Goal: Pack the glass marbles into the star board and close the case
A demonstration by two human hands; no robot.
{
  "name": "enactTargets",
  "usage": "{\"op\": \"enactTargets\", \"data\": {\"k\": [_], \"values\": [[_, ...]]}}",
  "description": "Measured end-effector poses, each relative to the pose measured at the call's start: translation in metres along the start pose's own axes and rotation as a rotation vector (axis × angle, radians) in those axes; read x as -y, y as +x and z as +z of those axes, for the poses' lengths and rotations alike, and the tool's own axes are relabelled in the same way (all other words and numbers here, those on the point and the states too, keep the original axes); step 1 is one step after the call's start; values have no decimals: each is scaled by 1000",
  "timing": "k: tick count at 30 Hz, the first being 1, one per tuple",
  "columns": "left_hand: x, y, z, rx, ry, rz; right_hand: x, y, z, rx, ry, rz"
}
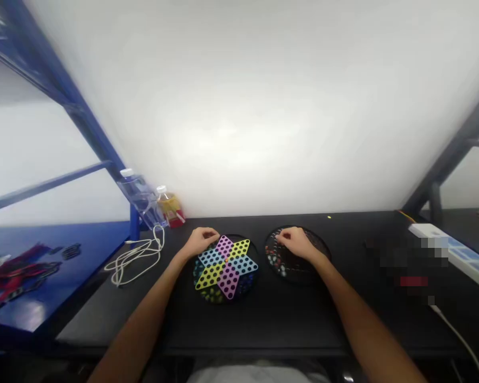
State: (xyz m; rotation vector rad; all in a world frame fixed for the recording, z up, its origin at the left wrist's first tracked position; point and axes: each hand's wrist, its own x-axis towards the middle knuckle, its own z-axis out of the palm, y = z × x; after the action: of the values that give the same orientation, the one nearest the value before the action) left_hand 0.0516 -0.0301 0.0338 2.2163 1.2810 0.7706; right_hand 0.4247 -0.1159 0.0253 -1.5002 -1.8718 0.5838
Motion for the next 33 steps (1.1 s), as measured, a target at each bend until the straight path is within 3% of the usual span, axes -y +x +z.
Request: {"op": "enactTargets", "data": {"k": [7,13,16,20,22,24,27,30,33], "values": [[-2,0,-4,32,16,41,-3,1,2,-28,-42,-35],[-12,-5,-21,67,144,36,-4,2,1,-76,-46,-24],[-16,-12,-37,138,229,26,-5,3,0,-90,-56,-28],[-16,-20,-59,328,264,11,-2,3,-1,-108,-63,-29],[-14,-21,-64,347,256,-11,5,2,0,-119,-54,-50],[-12,-17,-58,240,268,-16,17,1,4,-102,-42,-98],[-12,-7,-33,21,259,26,43,3,14,-5,-57,-192],[-10,0,-6,-25,211,86,69,6,27,77,-159,-256],[-3,2,7,-68,210,78,85,9,36,158,-303,-262]]}}
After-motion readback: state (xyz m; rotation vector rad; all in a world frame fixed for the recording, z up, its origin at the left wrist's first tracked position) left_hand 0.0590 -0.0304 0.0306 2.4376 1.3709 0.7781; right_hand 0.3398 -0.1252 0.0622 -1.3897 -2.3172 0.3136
